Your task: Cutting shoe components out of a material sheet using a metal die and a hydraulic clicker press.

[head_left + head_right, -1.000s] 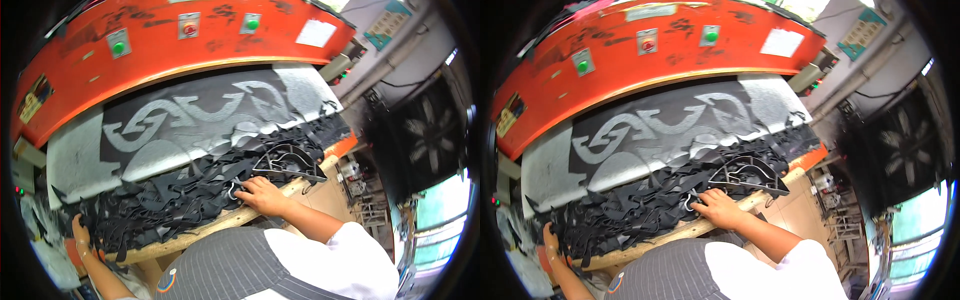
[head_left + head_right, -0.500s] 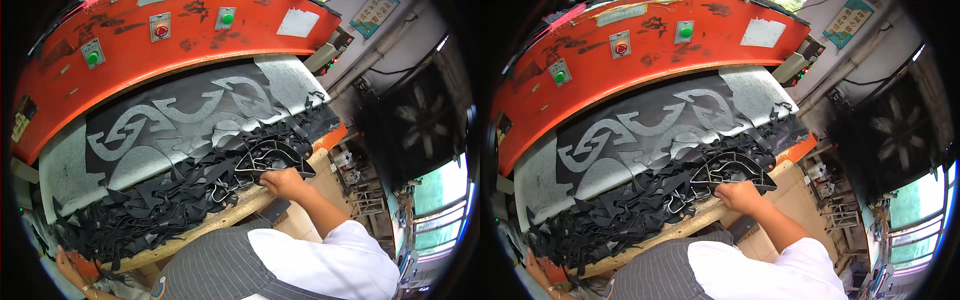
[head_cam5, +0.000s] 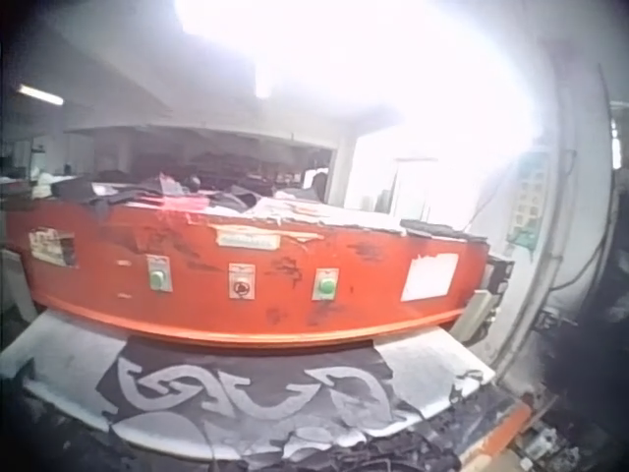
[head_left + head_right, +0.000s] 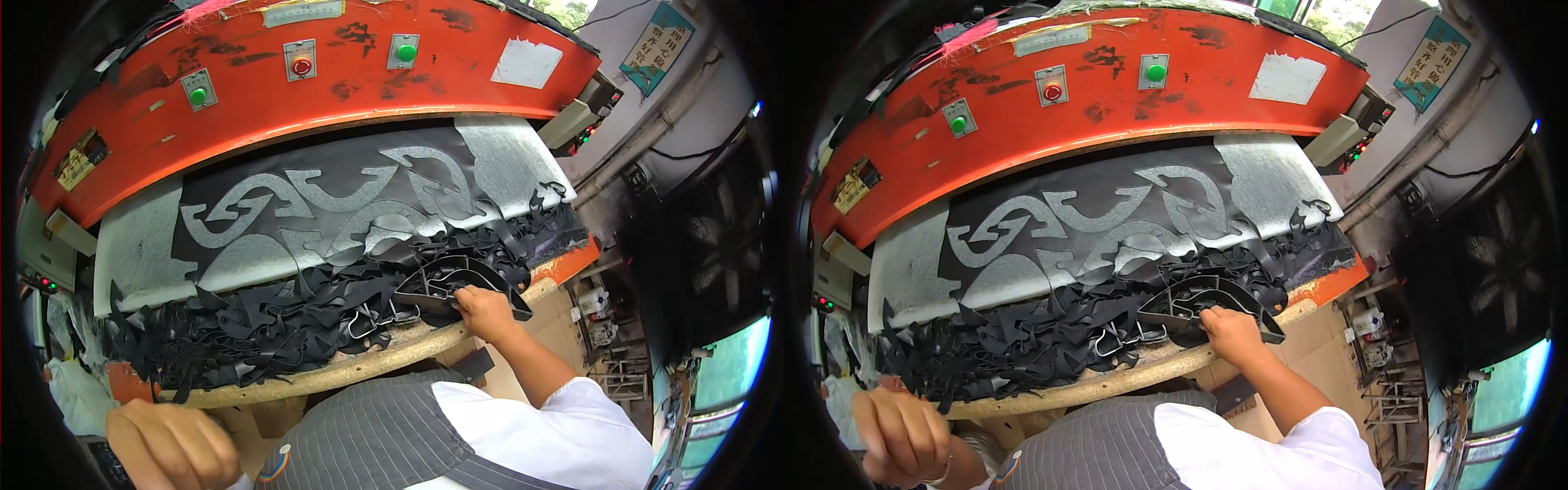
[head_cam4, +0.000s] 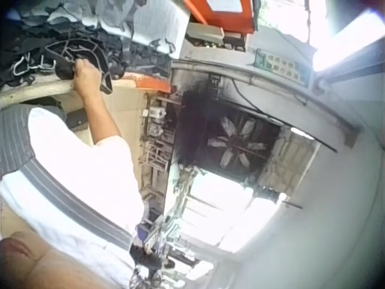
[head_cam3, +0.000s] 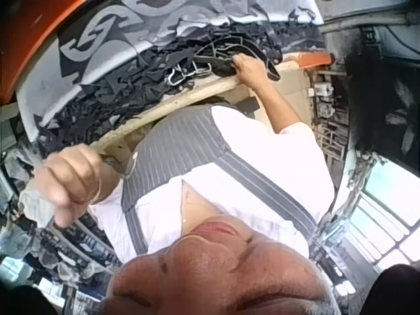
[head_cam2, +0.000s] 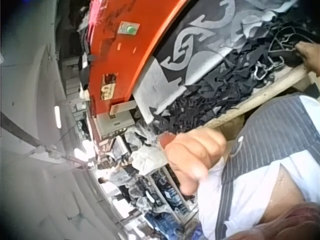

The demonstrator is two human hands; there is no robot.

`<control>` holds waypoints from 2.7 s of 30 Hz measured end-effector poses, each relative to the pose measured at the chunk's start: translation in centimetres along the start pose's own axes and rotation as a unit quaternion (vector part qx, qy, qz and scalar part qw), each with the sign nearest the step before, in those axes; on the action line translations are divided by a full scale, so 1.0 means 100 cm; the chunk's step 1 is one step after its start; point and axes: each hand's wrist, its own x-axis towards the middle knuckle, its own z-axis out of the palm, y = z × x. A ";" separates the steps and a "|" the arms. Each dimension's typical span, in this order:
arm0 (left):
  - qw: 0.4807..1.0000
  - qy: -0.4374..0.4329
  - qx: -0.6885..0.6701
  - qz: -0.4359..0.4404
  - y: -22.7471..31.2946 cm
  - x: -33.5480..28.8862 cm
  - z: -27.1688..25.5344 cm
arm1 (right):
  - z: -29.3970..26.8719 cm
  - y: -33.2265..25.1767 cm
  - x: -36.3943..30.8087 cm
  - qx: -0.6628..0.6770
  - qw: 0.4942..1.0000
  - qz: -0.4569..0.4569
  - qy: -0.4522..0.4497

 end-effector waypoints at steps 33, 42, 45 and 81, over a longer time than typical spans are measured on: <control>0.526 0.159 0.835 0.024 -0.148 -0.008 -0.092 | -0.088 -0.182 0.123 0.648 0.606 -0.461 -0.007; 0.731 0.021 0.679 -0.067 -0.049 0.005 0.018 | -0.018 -0.113 0.208 0.337 0.916 -0.168 0.139; 0.888 0.178 0.424 -0.002 0.007 -0.017 0.069 | 0.000 -0.029 0.201 0.442 0.875 -0.113 0.162; 0.885 -0.039 0.442 0.144 -0.084 0.050 0.082 | -0.046 0.149 -0.045 0.024 0.994 0.084 0.066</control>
